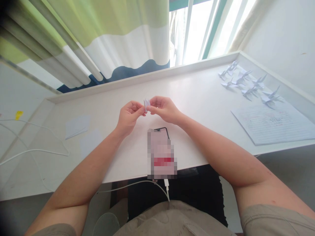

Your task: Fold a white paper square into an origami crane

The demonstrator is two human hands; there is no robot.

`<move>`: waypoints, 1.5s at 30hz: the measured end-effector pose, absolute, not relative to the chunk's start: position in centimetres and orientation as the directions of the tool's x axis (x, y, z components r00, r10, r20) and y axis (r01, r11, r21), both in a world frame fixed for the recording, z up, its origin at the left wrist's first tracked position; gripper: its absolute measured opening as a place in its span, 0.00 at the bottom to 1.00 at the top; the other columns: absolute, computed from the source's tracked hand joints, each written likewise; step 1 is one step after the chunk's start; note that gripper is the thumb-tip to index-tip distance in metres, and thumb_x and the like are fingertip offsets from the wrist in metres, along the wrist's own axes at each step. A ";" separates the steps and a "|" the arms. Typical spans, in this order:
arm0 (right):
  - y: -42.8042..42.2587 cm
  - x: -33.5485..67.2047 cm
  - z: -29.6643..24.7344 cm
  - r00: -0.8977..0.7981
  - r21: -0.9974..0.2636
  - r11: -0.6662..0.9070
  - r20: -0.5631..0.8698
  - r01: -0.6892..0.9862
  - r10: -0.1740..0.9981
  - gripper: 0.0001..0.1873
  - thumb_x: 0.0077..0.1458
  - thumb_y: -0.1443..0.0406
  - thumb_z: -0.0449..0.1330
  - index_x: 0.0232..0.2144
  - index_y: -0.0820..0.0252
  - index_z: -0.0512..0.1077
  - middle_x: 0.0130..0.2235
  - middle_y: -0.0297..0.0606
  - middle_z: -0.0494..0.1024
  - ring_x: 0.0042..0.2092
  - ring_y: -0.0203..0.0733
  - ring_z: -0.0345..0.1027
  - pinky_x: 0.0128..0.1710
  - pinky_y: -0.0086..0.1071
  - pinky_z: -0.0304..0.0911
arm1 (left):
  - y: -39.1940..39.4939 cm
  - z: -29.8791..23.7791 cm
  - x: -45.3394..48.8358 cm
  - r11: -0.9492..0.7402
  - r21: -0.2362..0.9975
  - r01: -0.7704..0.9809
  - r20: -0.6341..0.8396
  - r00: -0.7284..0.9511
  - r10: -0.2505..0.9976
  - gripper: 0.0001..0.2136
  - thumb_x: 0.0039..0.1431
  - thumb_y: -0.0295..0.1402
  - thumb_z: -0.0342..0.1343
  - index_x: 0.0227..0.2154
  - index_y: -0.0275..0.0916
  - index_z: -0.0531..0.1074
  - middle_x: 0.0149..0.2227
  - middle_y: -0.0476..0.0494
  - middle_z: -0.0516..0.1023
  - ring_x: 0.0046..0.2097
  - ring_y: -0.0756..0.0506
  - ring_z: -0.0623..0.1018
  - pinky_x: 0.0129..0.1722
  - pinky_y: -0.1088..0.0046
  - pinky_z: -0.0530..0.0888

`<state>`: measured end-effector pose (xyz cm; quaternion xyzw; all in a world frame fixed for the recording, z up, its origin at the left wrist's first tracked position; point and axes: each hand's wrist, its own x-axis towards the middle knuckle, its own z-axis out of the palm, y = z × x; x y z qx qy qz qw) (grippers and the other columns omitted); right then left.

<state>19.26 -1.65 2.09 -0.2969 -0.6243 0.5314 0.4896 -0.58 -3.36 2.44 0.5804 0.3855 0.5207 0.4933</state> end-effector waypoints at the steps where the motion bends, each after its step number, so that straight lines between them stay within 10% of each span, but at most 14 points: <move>1: -1.7 19.2 2.1 -0.333 -0.956 0.246 0.287 -0.162 0.898 0.26 0.50 0.45 0.79 0.33 0.57 0.76 0.35 0.36 0.82 0.35 0.40 0.75 0.39 0.40 0.76 | -3.4 2.5 -0.5 -0.232 0.969 -0.080 0.241 0.141 0.960 0.20 0.53 0.49 0.77 0.33 0.40 0.78 0.31 0.49 0.81 0.35 0.49 0.81 0.39 0.69 0.79; 16: -1.8 19.0 2.4 -0.319 -0.951 0.236 0.292 -0.200 0.902 0.25 0.51 0.45 0.78 0.32 0.56 0.74 0.34 0.35 0.81 0.35 0.39 0.74 0.40 0.40 0.76 | -4.0 2.4 0.3 -0.337 0.940 -0.047 0.337 0.004 0.941 0.18 0.52 0.43 0.79 0.33 0.39 0.78 0.34 0.47 0.82 0.38 0.48 0.82 0.43 0.68 0.81; 24: -1.7 19.3 1.8 -0.162 -0.868 0.496 0.490 -0.003 0.857 0.19 0.58 0.56 0.74 0.48 0.51 0.75 0.43 0.35 0.79 0.43 0.42 0.77 0.40 0.39 0.74 | -4.1 2.1 0.4 -0.460 0.880 0.120 0.464 -0.006 0.886 0.12 0.60 0.37 0.74 0.35 0.40 0.75 0.35 0.48 0.81 0.39 0.48 0.81 0.44 0.68 0.79; 45: -1.8 19.3 2.0 -0.200 -0.789 0.606 0.581 0.099 0.789 0.04 0.60 0.60 0.71 0.36 0.51 0.80 0.46 0.37 0.80 0.49 0.47 0.78 0.53 0.53 0.77 | -3.7 1.8 0.3 -0.324 0.946 -0.023 0.324 0.116 0.939 0.19 0.60 0.41 0.75 0.46 0.43 0.73 0.38 0.50 0.81 0.36 0.49 0.84 0.41 0.69 0.81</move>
